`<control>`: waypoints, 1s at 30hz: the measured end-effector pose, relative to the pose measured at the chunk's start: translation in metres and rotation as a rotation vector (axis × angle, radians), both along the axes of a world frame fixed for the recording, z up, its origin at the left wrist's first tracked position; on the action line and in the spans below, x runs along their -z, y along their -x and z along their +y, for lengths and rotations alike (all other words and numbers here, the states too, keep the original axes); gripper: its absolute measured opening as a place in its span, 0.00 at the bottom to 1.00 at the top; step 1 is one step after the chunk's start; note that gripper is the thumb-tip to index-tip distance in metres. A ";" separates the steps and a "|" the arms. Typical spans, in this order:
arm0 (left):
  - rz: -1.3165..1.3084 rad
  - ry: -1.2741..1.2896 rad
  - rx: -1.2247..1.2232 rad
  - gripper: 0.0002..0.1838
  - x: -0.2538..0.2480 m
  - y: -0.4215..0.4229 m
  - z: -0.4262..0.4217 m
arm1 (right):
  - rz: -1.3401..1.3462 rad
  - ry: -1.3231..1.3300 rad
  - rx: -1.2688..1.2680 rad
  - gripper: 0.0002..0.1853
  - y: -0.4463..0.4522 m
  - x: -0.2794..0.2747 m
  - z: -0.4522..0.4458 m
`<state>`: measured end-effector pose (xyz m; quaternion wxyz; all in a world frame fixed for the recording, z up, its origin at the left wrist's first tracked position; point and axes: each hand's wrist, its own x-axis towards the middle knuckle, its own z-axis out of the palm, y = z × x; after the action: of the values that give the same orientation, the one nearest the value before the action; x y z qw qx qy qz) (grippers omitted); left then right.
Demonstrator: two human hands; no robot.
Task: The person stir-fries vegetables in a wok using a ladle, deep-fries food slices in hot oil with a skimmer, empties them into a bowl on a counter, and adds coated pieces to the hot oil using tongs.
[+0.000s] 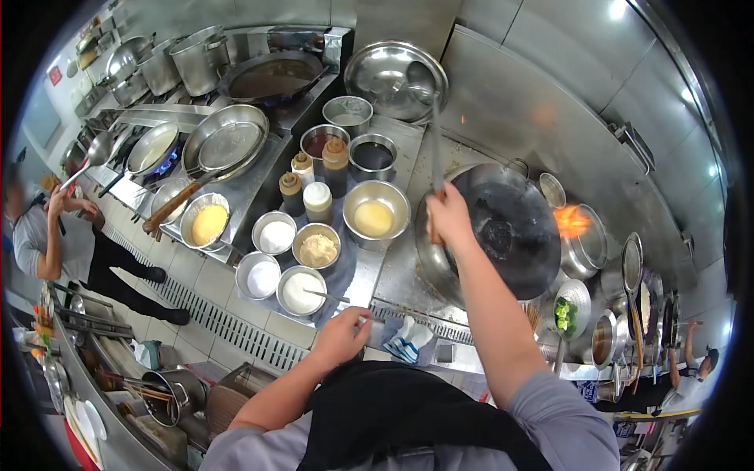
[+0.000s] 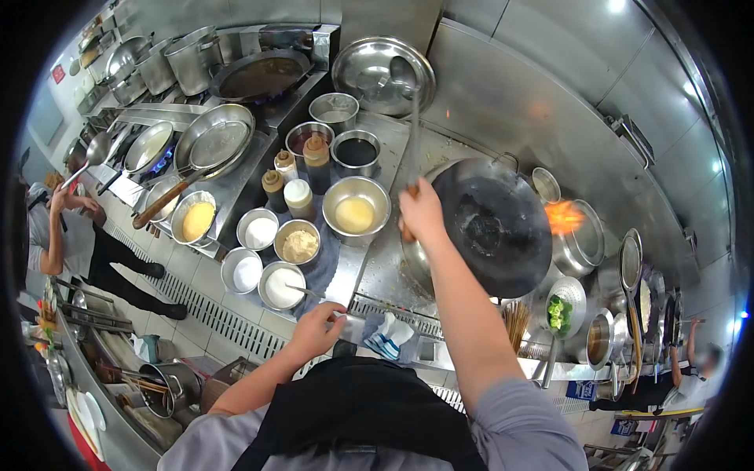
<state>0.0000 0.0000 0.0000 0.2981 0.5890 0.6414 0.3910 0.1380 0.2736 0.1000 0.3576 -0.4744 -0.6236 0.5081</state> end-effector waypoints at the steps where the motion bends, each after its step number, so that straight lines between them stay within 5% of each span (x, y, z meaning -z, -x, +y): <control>1: -0.044 -0.012 -0.018 0.12 -0.004 -0.006 0.005 | 0.003 -0.013 0.049 0.16 -0.019 -0.002 -0.030; 3: -0.138 -0.028 -0.038 0.11 -0.007 -0.004 0.029 | -0.008 0.088 0.061 0.15 -0.046 -0.003 -0.072; 9: -1.393 0.544 -0.314 0.19 -0.013 0.019 0.128 | -0.431 0.095 -0.018 0.18 -0.115 -0.037 -0.165; 11: -1.437 0.568 -0.313 0.16 0.002 0.020 0.156 | -0.497 0.297 -0.020 0.24 -0.110 -0.062 -0.193; 16: -1.412 0.511 -0.444 0.15 0.028 0.019 0.200 | -0.774 0.007 -0.157 0.26 -0.104 -0.029 -0.212; 18: -1.217 0.535 -0.430 0.13 0.032 0.019 0.204 | -0.807 -0.028 -0.159 0.25 -0.098 -0.004 -0.223; 24: -1.219 0.485 -0.386 0.13 0.060 0.029 0.222 | -0.962 -0.052 -0.189 0.27 -0.099 0.009 -0.214; 26: -1.251 0.433 -0.450 0.05 0.073 0.030 0.231 | -0.975 0.017 -0.200 0.25 -0.091 0.002 -0.223; 30: -1.178 0.517 -0.395 0.05 0.070 0.042 0.230 | -0.771 0.022 -0.157 0.27 -0.102 -0.004 -0.225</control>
<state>-0.0419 0.2296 -0.0698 0.6527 0.0584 0.5402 0.5280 0.2397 0.0481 0.1044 0.0524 -0.5851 -0.7411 0.3251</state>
